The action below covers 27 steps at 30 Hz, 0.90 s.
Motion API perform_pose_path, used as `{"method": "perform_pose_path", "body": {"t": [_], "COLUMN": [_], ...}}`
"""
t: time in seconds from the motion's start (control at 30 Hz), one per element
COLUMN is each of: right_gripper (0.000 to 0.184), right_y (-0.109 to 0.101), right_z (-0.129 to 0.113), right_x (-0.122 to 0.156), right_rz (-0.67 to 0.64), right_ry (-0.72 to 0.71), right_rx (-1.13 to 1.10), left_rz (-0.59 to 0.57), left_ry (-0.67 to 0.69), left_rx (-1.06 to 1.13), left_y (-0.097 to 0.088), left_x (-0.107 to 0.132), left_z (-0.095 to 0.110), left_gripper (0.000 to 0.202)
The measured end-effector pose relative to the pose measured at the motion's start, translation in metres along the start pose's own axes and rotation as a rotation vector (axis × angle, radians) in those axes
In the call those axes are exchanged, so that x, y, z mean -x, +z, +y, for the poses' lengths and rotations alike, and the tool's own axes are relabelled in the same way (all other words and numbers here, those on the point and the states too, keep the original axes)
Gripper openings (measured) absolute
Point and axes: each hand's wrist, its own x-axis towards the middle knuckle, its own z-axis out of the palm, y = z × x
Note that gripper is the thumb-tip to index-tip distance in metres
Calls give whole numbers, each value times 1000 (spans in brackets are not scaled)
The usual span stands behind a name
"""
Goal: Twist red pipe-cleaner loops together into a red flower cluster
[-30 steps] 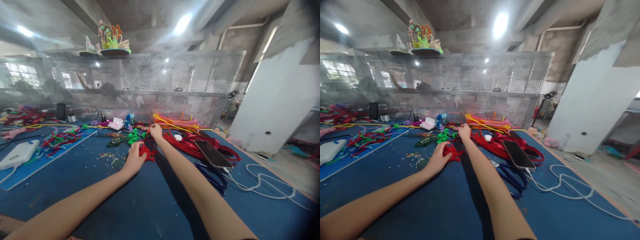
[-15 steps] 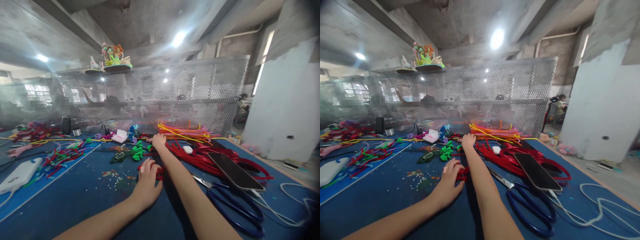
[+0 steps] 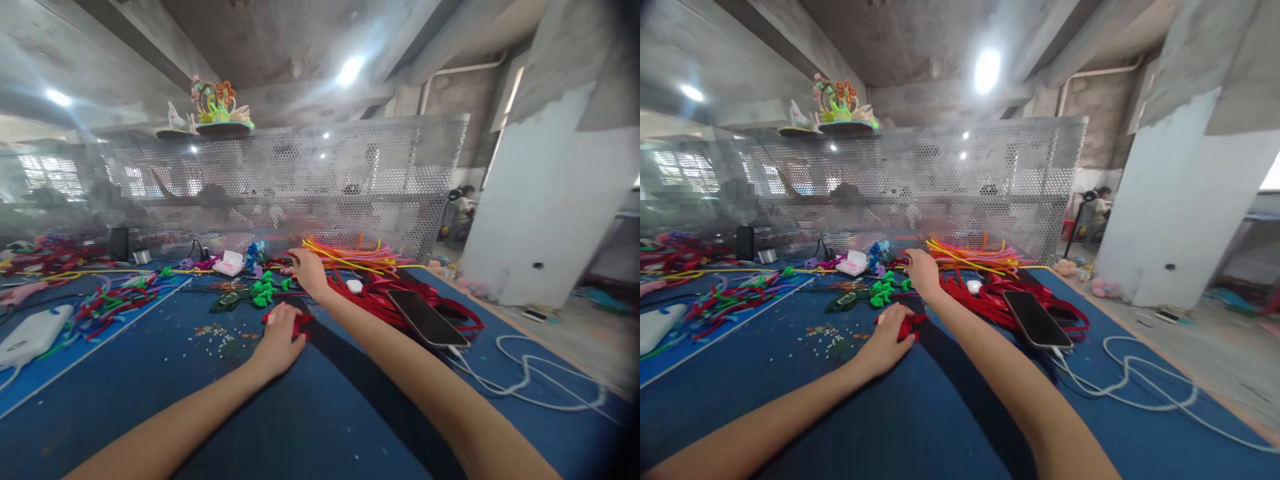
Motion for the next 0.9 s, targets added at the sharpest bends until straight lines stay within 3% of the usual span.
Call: {"method": "perform_pose_path", "body": {"t": [0.1,0.17,0.23,0.3,0.47,0.67,0.9], "right_gripper": [26,22,18,16,17,11,12], "right_y": [-16,-25,-33,-40,-48,-40,-40], "right_z": [1,7,13,16,12,5,6], "right_x": [41,68,88,102,123,135,135], "right_rz": [-36,-48,-42,-14,62,15,-35], "right_ry": [-81,-89,-61,-12,92,86,66], "right_rx": [-105,-160,-204,-239,-320,-419,-437], "left_rz": [179,329,448,491,376,105,55], "left_ry": [16,-17,-122,-243,-393,-457,-439], "left_rx": [153,366,682,929,1210,1468,1566], "left_y": [-1,1,10,22,43,23,22], "left_x": [-5,-13,-23,-34,-48,-42,-41], "left_z": [6,16,29,41,52,39,39], "left_gripper": [29,26,24,24,33,55,54]}}
